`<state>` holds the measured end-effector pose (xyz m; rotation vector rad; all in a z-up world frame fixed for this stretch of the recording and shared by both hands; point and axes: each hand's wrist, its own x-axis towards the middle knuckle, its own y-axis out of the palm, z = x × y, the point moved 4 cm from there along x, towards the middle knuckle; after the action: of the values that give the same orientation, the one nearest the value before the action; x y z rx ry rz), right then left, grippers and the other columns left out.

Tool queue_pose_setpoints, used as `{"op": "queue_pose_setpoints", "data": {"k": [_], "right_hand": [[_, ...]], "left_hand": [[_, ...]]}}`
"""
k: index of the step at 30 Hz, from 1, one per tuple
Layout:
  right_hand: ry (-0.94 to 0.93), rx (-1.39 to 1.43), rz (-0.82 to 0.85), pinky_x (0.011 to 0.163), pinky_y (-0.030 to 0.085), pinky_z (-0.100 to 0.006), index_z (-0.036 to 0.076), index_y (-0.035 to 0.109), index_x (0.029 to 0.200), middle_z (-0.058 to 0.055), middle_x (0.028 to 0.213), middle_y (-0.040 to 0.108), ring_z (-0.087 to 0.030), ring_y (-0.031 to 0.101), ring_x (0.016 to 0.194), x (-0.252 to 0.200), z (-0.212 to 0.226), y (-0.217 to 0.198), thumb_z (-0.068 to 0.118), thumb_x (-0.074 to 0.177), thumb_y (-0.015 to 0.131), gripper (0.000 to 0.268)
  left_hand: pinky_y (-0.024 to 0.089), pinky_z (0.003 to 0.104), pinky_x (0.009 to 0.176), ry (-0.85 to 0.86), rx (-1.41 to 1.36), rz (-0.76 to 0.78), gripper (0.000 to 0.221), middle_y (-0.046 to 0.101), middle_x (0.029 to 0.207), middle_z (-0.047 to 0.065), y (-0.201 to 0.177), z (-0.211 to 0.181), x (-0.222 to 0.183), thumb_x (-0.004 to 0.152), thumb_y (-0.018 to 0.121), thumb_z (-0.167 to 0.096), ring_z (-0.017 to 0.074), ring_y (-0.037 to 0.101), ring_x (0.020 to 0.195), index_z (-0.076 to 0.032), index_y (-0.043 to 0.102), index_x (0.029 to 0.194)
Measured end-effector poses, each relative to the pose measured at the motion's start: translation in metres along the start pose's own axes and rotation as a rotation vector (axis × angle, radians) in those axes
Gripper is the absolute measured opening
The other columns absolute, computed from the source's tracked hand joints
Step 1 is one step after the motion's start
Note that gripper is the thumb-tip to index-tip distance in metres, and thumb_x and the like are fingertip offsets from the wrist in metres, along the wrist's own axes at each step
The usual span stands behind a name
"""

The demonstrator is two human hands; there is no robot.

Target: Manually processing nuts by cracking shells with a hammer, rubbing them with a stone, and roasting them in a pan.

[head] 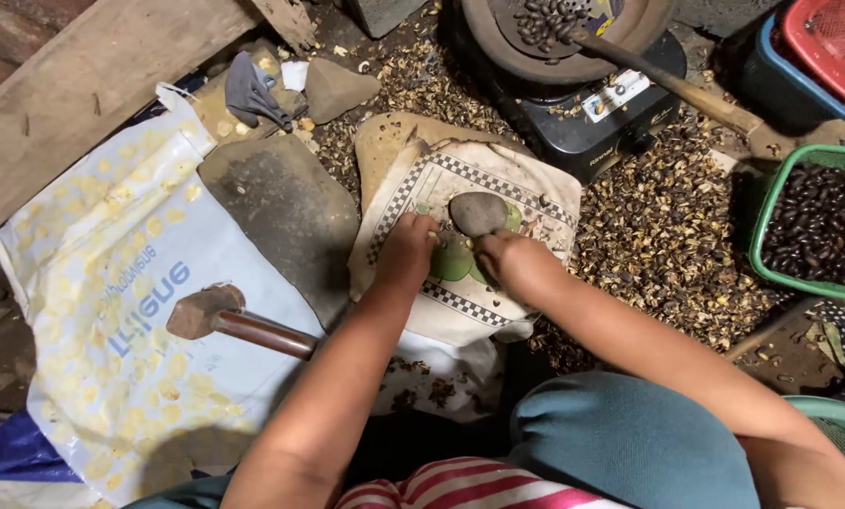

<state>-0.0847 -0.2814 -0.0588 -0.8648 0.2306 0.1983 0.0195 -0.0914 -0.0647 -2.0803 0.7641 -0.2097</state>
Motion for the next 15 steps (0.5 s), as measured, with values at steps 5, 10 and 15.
{"op": "queue_pose_setpoints", "data": {"k": [5,10,15], "right_hand": [[-0.339,-0.649,-0.334,0.05,0.056,-0.036,0.019,0.064,0.089,-0.002,0.079,0.055,-0.022,0.067,0.066,-0.002,0.051,-0.004,0.026,0.086,0.06,0.009],[-0.402,-0.678,-0.433,0.051,0.055,-0.034,0.016,0.064,0.09,-0.002,0.079,0.052,-0.021,0.066,0.068,-0.001,0.047,0.001,0.027,0.092,0.054,0.015],[-0.401,-0.682,-0.472,0.05,0.054,-0.034,0.015,0.063,0.089,-0.003,0.08,0.052,-0.022,0.066,0.066,-0.004,0.041,0.008,0.025,0.092,0.054,0.014]], "left_hand": [[0.05,0.046,0.05,-0.251,-0.392,-0.013,0.027,0.061,0.085,0.014,0.005,0.022,-0.01,0.108,0.051,-0.039,0.0358,0.067,0.073,-0.013,0.055,0.099],[0.027,0.011,0.029,-0.629,-1.851,0.253,0.015,0.078,0.091,0.015,-0.001,0.006,-0.061,0.102,0.056,-0.028,0.0081,0.054,0.05,-0.015,0.065,0.103],[0.044,0.014,0.041,-0.701,-1.842,0.182,0.019,0.076,0.097,0.016,0.022,0.0,-0.059,0.1,0.058,-0.028,0.0172,0.067,0.067,-0.012,0.068,0.102]]}}
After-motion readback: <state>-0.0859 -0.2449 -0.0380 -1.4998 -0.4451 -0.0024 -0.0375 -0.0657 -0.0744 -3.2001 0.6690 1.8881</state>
